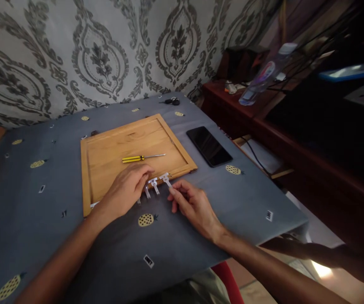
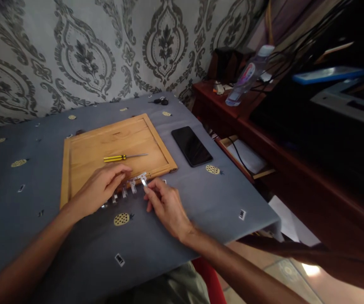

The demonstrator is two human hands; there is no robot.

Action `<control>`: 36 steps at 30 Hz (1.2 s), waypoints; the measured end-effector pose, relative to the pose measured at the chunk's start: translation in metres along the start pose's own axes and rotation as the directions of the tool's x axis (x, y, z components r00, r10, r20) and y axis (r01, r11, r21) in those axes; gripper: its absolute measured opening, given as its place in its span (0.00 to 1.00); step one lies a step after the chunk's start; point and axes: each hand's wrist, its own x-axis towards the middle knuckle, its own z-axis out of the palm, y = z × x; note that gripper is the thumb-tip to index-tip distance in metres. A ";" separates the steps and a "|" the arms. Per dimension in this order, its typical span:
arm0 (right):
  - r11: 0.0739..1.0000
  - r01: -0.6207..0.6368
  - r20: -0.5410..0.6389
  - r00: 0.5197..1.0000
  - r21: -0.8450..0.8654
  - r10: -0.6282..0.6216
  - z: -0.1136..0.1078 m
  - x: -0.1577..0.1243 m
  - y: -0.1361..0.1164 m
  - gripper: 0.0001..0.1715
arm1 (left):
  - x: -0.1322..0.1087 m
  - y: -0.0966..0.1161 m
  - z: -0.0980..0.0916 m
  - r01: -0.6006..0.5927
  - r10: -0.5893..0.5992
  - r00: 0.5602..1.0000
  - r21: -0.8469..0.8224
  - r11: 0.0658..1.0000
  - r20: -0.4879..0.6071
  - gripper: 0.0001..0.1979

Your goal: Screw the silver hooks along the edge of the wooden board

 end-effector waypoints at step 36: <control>0.996 -0.002 0.119 0.993 -0.094 0.013 0.002 0.011 -0.001 0.13 | 0.003 0.006 0.006 -0.048 0.041 0.992 0.058 0.997 0.119 0.19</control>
